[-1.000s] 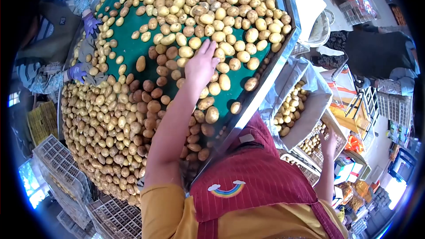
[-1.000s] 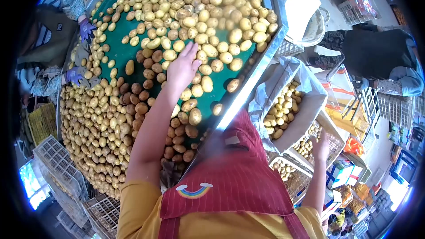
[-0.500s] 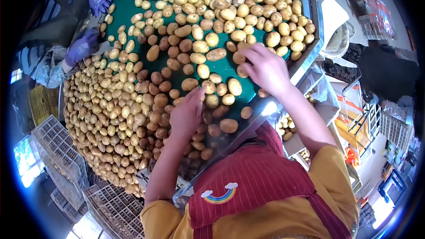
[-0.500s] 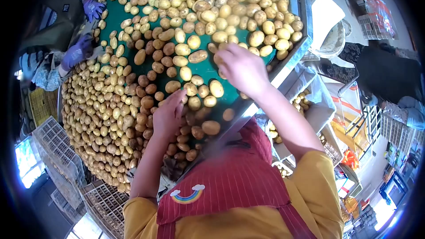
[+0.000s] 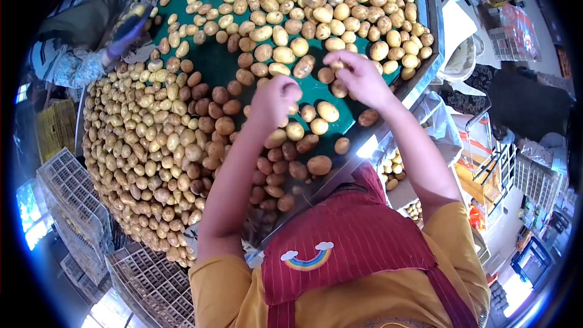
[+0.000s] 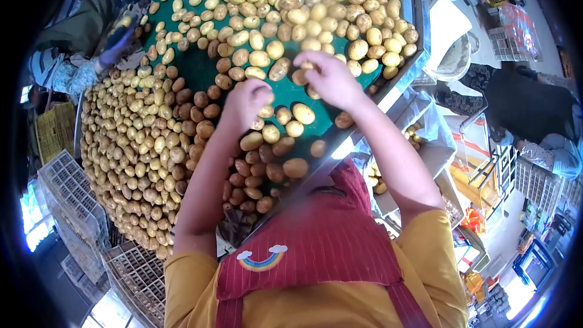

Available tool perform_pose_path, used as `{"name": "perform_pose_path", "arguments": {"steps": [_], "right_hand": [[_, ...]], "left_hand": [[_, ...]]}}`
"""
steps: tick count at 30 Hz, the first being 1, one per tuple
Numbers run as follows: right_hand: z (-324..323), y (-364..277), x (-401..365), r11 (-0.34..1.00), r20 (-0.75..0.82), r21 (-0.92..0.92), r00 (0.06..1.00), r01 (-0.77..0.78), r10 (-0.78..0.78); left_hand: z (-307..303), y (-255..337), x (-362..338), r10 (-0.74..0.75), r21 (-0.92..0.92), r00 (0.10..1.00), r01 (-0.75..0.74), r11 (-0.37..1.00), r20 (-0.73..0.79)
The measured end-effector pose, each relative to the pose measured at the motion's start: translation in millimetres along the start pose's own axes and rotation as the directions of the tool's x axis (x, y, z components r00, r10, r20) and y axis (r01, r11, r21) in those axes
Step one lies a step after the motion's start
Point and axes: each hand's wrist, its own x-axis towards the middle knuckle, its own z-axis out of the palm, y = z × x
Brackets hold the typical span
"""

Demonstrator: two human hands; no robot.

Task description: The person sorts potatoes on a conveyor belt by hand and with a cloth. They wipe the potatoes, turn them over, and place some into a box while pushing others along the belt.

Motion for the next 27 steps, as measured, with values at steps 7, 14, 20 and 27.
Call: {"name": "perform_pose_path", "arguments": {"steps": [7, 14, 20, 27], "right_hand": [[53.4, -46.8, -39.3, 0.75, 0.293, -0.645, 0.954, 0.149, 0.062], [52.1, -25.4, -44.3, 0.904, 0.177, -0.414, 0.984, 0.108, -0.037], [39.5, -26.4, -87.3, 0.113, 0.567, 0.806, 0.812, -0.581, 0.138], [66.4, -37.8, -132.3, -0.367, 0.529, 0.81, 0.839, -0.456, 0.125]], "left_hand": [[-53.5, -26.5, -71.0, -0.293, -0.946, 0.929, 0.282, 0.159, 0.228], [-44.7, -59.7, -117.1, -0.314, -0.972, 0.945, 0.15, 0.182, 0.087], [10.8, -20.4, -103.7, -0.107, -0.99, 0.987, -0.108, 0.096, -0.118], [52.2, 27.3, -83.1, 0.287, 0.122, 0.954, -0.276, 0.953, -0.084]]}}
